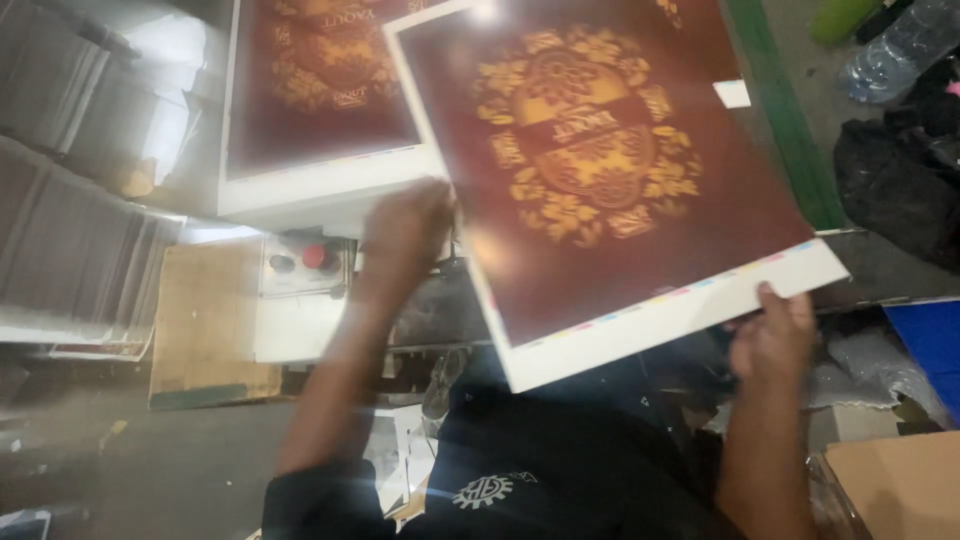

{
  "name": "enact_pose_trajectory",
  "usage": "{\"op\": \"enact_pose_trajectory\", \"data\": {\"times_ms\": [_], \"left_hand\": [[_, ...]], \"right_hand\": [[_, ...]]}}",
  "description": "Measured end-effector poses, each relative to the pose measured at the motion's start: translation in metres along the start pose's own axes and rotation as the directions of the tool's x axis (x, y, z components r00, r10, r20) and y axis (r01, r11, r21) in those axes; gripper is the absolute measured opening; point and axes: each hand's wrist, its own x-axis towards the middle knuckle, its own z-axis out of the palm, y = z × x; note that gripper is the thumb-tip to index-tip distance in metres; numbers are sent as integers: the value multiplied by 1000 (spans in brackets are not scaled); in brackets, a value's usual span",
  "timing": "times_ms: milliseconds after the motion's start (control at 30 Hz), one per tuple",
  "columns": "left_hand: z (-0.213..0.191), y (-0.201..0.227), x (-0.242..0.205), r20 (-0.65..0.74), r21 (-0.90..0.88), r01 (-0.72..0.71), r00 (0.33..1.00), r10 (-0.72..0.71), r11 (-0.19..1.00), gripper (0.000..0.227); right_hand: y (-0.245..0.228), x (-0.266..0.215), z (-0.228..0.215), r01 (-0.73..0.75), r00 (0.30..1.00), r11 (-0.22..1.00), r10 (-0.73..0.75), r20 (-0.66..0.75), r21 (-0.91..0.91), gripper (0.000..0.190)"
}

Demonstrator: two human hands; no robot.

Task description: The person repeatedly picks up large, flat, brown boxes with gold designs from a pile on a table and places them onto a stack. The person handles the boxes with both hands, aligning them before setting them down.

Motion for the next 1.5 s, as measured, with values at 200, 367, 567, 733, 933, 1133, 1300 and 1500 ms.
{"op": "enact_pose_trajectory", "data": {"times_ms": [200, 367, 567, 733, 933, 1133, 1300, 1500], "left_hand": [[56, -103, 14, -152, 480, -50, 979, 139, 876, 76], [66, -121, 7, -195, 537, -66, 960, 200, 841, 76], [11, -108, 28, 80, 403, -135, 991, 112, 905, 39], [-17, -84, 19, -349, 274, -127, 910, 222, 953, 19], [3, -49, -15, -151, 269, -35, 985, 78, 962, 12], [-3, -25, -24, -212, 285, -100, 963, 164, 953, 8], [-9, -6, -35, -271, 250, -149, 938, 217, 957, 6], [35, 38, -34, -309, 90, -371, 872, 381, 924, 18]], "right_hand": [[-19, -16, -45, 48, 989, 997, -56, -138, -61, 39], [-18, -33, -75, 40, 974, 994, -61, -217, -102, 36], [-11, -38, -92, 12, 975, 977, -58, -213, -211, 26], [3, -32, -85, -26, 974, 967, -33, -224, -254, 33], [4, 26, -38, -106, 982, 921, 39, -184, -374, 35], [11, 105, -12, -75, 997, 928, 82, 4, -365, 41], [19, 101, -27, -172, 985, 888, 148, -89, -427, 53], [24, 14, 32, -189, 980, 894, 201, -15, -407, 50]]}}
